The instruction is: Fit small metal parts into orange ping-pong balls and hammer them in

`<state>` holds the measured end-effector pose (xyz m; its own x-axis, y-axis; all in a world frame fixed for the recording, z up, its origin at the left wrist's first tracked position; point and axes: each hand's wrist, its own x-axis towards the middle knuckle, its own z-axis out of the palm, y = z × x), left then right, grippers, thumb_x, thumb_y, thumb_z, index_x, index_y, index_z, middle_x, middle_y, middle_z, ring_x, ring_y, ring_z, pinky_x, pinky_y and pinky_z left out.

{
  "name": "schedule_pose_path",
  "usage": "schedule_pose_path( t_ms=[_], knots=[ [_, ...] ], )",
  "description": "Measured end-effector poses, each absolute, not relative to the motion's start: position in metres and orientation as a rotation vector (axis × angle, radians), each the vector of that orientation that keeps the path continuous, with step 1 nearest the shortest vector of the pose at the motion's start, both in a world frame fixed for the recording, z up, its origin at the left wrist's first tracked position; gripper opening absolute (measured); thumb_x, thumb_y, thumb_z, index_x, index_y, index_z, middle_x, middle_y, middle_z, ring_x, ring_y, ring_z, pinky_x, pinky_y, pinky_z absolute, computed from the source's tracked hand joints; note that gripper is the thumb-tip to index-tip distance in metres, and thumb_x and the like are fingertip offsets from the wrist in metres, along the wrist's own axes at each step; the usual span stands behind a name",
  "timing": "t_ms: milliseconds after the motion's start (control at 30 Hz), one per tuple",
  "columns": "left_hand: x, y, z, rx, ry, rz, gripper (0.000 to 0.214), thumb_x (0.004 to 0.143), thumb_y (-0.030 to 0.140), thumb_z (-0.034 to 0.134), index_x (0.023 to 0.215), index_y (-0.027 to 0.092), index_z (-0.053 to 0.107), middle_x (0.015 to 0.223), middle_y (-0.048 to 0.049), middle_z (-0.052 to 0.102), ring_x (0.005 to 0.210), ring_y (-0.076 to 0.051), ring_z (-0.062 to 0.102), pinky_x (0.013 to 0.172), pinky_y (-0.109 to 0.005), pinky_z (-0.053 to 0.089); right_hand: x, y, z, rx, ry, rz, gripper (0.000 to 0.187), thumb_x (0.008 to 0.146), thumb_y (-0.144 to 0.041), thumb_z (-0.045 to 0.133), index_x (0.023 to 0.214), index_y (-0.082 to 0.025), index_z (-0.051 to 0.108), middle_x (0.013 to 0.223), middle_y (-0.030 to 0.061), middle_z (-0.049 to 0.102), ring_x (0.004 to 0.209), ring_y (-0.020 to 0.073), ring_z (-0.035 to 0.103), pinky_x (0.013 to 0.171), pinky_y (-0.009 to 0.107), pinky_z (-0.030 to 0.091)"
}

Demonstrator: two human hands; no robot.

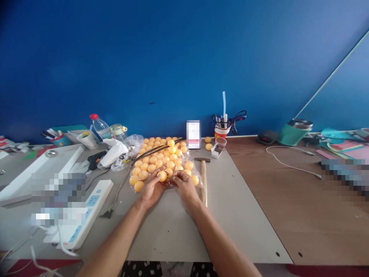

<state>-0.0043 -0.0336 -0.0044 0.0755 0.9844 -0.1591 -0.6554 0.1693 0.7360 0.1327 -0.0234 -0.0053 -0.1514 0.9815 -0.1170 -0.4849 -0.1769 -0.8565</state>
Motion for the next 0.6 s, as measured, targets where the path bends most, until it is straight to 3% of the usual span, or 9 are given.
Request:
schedule_pose_path(
  t_ms=[300, 600],
  knots=[
    [-0.006, -0.034, -0.009, 0.596, 0.712, 1.293, 0.031, 0.073, 0.027, 0.075, 0.1, 0.017, 0.062, 0.092, -0.0034, 0.069, 0.07, -0.014, 0.062, 0.069, -0.03, 0.048, 0.135, -0.023, -0.001, -0.807, -0.805, 1.706, 0.023, 0.06, -0.029, 0.077, 0.071, -0.019, 0.06, 0.061, -0.0029, 0.06, 0.058, 0.0121, 0.053, 0.063, 0.028, 0.045],
    [-0.008, -0.031, -0.015, 0.566, 0.693, 1.301, 0.043, 0.074, 0.024, 0.075, 0.115, 0.02, 0.062, 0.096, -0.0046, 0.07, 0.079, -0.017, 0.065, 0.075, -0.033, 0.051, 0.136, -0.024, 0.004, -0.822, -0.799, 1.739, 0.025, 0.057, -0.03, 0.079, 0.07, -0.019, 0.061, 0.062, -0.0021, 0.062, 0.055, 0.0114, 0.051, 0.059, 0.028, 0.044]
  ],
)
